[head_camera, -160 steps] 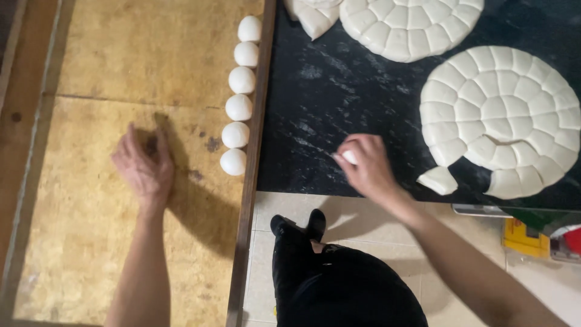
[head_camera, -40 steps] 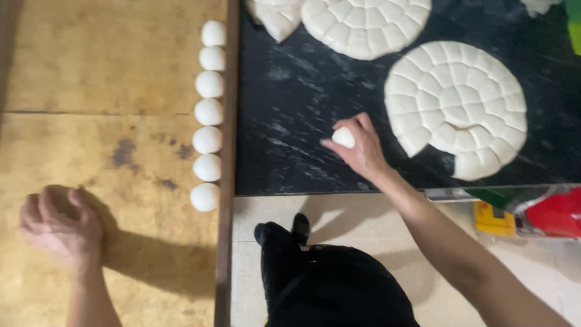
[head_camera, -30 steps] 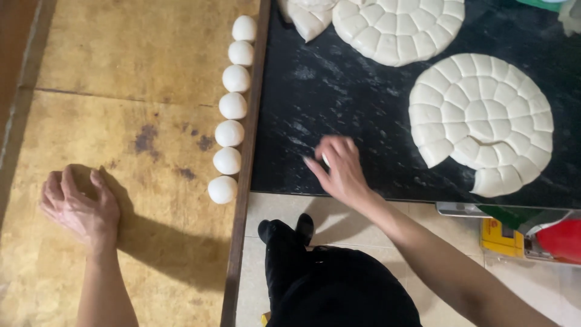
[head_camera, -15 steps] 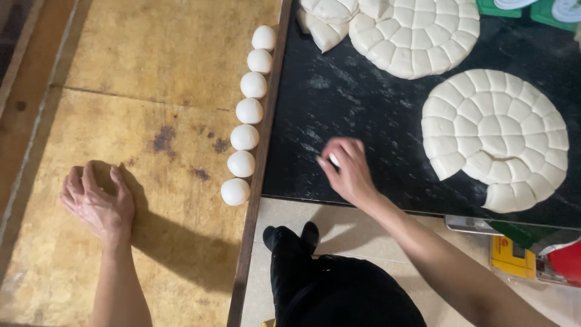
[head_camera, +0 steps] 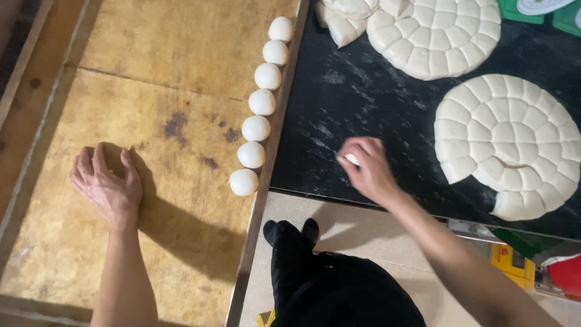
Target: Shaping pre-cut dough pieces into small balls and arranging them in rows on a work surface
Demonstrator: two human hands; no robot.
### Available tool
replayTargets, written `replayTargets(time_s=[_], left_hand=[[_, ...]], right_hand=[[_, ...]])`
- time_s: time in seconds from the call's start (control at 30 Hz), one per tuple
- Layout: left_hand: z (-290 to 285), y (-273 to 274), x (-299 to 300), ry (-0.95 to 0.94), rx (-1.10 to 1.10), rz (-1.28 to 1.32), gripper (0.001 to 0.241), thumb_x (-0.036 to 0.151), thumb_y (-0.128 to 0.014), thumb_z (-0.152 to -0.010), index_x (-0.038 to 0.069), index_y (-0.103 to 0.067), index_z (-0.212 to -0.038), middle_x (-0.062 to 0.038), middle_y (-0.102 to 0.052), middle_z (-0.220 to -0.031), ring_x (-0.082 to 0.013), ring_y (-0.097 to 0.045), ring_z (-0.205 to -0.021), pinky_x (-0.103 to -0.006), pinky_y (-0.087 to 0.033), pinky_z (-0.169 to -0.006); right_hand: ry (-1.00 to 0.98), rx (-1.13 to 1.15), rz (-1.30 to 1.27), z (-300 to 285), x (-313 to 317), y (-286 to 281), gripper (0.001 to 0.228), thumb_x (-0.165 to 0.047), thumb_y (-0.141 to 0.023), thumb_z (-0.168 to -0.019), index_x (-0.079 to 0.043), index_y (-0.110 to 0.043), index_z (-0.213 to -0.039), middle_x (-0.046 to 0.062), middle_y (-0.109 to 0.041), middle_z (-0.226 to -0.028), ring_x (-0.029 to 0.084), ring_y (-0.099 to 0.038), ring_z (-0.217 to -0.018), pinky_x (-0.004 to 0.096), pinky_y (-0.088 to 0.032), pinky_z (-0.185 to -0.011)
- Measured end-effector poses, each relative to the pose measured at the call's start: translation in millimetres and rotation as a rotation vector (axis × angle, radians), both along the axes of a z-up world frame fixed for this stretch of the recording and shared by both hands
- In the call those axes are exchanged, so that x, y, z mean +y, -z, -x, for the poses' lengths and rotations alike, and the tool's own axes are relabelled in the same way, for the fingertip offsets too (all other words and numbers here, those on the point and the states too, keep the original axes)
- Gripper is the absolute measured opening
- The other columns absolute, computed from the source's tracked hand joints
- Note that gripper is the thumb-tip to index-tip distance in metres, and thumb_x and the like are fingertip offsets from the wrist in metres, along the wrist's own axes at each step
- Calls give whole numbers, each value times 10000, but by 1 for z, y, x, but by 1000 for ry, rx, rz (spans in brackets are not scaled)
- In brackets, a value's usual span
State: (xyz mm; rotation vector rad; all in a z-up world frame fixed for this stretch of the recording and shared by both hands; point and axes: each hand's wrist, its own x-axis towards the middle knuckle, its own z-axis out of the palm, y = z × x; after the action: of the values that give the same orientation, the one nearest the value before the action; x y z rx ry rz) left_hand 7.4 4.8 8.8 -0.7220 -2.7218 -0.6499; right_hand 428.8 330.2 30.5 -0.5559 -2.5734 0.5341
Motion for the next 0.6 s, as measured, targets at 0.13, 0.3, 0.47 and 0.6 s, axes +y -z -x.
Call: replayTargets(time_s=[0.13,0.3,0.47,0.6], left_hand=[[-1,-2,-1,28,61,-5,539,427,-615,-1091,-12,-633,-1403,-257,-523,-1473,-448,-390,-1302,-599,-310,-1060],[-6,-3,0,43,68,-41,473,337,-626,-1100,-24,-658,-1404,-267,-526,-1469,-454,-380,-1323,-620,-263,-1093],[-4,1,-2,58,118,-47,456,319,-636,-1102,-39,-675,-1382,-278,-554,-1448,-463,-412,-1304,-610,-281,-1083],[-5,-3,1,24,51,-43,529,402,-538,-1132,-32,-654,-1411,-281,-531,-1477,-447,-383,-1326,-619,-265,-1080]], right_hand=[[166,-96,-41,-5,66,18,272,-324,-785,-933,-106,-642,-1009,114,-616,-1072,285,-543,-1020,438,-409,-899],[423,150,-77,69,78,19,367,-428,-916,-829,-144,-697,-755,94,-649,-812,297,-598,-828,429,-430,-772],[149,17,2,11,8,1,232,-291,-772,-938,-86,-665,-942,117,-637,-1067,298,-554,-1050,440,-409,-930],[254,59,-183,-7,76,19,273,-245,-839,-960,-77,-624,-965,86,-648,-966,283,-553,-933,450,-382,-888]])
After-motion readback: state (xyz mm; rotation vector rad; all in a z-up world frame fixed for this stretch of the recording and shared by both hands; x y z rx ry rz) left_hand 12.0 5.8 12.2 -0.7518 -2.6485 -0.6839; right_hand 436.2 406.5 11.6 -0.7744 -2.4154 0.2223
